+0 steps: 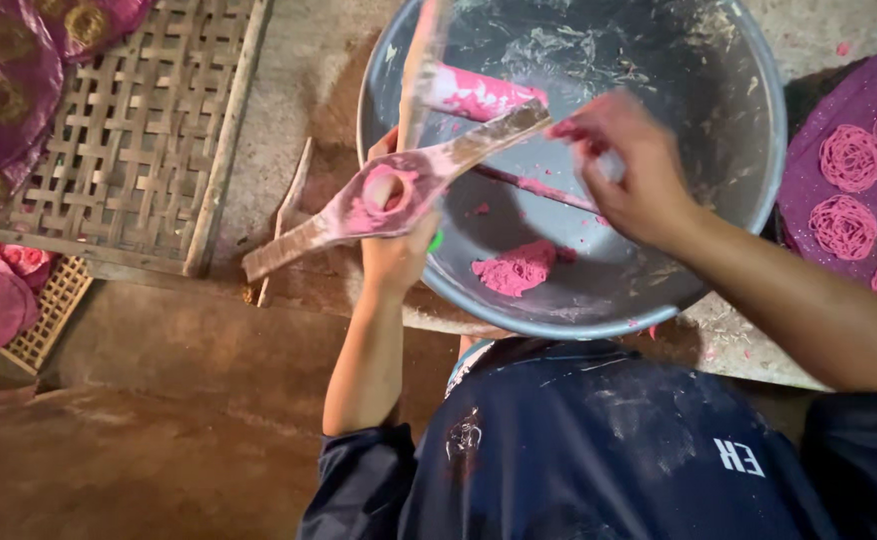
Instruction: The person loads pink dough into a manual extruder and presses it through a nozzle to form spiral strands onto a purple tray. The person repeatedly scoops dough from a metal basin, fills the extruder, and extrudes the dough in circular motions.
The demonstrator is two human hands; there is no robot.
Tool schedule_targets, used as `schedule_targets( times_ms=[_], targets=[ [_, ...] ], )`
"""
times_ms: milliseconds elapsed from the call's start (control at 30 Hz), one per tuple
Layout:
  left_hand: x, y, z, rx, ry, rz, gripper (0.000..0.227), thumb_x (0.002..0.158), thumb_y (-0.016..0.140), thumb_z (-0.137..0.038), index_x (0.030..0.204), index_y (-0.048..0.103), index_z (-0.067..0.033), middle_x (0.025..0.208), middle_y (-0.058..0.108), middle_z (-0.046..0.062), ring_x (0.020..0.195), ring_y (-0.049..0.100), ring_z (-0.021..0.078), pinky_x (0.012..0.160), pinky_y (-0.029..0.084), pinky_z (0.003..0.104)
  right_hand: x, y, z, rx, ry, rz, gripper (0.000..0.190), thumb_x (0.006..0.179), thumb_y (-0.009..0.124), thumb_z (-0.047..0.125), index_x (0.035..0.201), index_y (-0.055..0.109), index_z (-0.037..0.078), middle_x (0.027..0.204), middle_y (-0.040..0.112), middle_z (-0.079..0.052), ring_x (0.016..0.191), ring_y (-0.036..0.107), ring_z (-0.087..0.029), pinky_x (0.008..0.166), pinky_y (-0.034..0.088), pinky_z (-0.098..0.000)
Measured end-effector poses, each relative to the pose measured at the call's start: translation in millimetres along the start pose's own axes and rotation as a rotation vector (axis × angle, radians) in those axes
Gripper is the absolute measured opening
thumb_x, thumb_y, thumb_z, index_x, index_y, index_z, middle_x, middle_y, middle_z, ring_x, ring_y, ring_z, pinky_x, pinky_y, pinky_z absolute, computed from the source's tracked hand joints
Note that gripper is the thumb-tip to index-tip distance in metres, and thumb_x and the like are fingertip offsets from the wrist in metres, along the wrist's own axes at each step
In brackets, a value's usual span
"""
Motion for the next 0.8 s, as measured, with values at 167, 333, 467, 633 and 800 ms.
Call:
schedule_targets(
  times_ms=[167, 333, 467, 633, 800],
  targets=[
    [-14, 14, 26, -0.583, -0.139, 0.214, 0.052, 0.085, 0.065, -0.014, 0.135, 0.057, -0.0010, 0.101, 0.054, 0.005, 0.084, 0.058, 0.0181, 0.091, 0.055, 0.037, 1, 111, -117, -0.571, 0.246, 0.701, 0.031, 0.098, 0.058, 0.042, 0.117, 0.074, 0.022, 0.112, 0.068, -0.015, 0.098, 0.069, -0.038, 0.081, 0.056, -0.0509],
    [-25, 17, 38, -0.677, -0.309, 0.275, 0.051, 0.080, 0.071, -0.018, 0.128, 0.058, -0.0047, 0.111, 0.058, 0.007, 0.088, 0.056, 0.0161, 0.084, 0.052, 0.035, -18, 115, -147, -0.531, 0.380, 1.033, 0.028, 0.095, 0.059, 0.032, 0.113, 0.075, 0.018, 0.103, 0.073, -0.015, 0.094, 0.074, -0.034, 0.080, 0.058, -0.0475],
    [-17, -5, 44, -0.128, -0.168, 0.133, 0.047, 0.086, 0.070, -0.022, 0.128, 0.060, -0.0047, 0.105, 0.061, 0.006, 0.086, 0.059, 0.0160, 0.081, 0.053, 0.033, -33, 66, -122, -0.515, 0.501, 1.248, 0.026, 0.093, 0.060, 0.025, 0.111, 0.076, 0.014, 0.096, 0.078, -0.015, 0.090, 0.078, -0.031, 0.079, 0.060, -0.0449],
    [-18, -9, 56, -0.038, -0.183, 0.018, 0.045, 0.086, 0.069, -0.020, 0.128, 0.059, -0.0061, 0.101, 0.063, 0.006, 0.084, 0.061, 0.0154, 0.080, 0.054, 0.032, -51, 23, -80, -0.709, 0.490, 1.343, 0.035, 0.087, 0.062, 0.010, 0.120, 0.071, 0.017, 0.103, 0.076, -0.015, 0.098, 0.076, -0.031, 0.084, 0.061, -0.0441],
    [-23, 6, 56, -0.016, -0.203, -0.008, 0.044, 0.086, 0.069, -0.018, 0.128, 0.059, -0.0075, 0.098, 0.065, 0.006, 0.083, 0.063, 0.0148, 0.079, 0.055, 0.031, -64, 28, -57, -0.661, 0.521, 1.307, 0.043, 0.086, 0.064, 0.007, 0.128, 0.065, 0.017, 0.108, 0.074, -0.016, 0.103, 0.073, -0.035, 0.088, 0.060, -0.0453]
  ],
)
Point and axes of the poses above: each hand's wrist, its own x-axis towards the middle knuckle, its own y-axis out of the palm, z = x × y, the point moved 4 cm from there along x, towards the middle knuckle
